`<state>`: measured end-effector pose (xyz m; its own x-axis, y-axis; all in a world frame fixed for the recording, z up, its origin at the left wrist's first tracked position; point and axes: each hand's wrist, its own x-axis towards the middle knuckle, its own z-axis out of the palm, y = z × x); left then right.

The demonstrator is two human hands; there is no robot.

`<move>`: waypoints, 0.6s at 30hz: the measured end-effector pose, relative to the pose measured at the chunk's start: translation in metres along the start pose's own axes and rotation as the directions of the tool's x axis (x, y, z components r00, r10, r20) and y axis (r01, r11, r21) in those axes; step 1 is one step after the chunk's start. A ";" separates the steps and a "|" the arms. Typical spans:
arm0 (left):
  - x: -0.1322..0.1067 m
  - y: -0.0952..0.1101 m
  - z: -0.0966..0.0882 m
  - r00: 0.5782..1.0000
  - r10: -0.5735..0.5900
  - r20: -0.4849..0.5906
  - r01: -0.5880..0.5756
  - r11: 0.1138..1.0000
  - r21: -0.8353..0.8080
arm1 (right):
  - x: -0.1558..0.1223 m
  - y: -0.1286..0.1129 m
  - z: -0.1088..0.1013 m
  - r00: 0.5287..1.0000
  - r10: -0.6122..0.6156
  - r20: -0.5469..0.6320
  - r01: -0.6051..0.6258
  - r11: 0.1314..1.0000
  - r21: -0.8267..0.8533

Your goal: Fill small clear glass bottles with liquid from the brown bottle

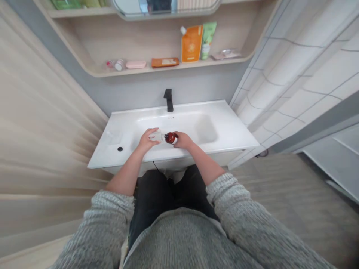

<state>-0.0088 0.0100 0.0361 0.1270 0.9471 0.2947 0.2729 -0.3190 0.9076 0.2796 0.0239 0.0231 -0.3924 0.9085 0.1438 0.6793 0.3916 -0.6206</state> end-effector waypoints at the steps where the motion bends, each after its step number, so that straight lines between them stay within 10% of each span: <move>1: 0.000 0.001 0.000 1.000 -0.004 0.004 0.004 1.000 0.006 | 0.000 0.000 0.000 1.000 -0.004 -0.002 0.004 1.000 0.004; 18: 0.016 0.028 -0.006 0.998 -0.005 0.058 0.000 0.996 0.095 | 0.003 0.005 0.002 0.997 -0.013 -0.078 0.019 0.997 0.075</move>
<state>-0.0052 0.0164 0.0677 0.1811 0.9451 0.2720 0.3618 -0.3212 0.8752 0.2803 0.0281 0.0188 -0.3513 0.9121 0.2115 0.6238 0.3964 -0.6736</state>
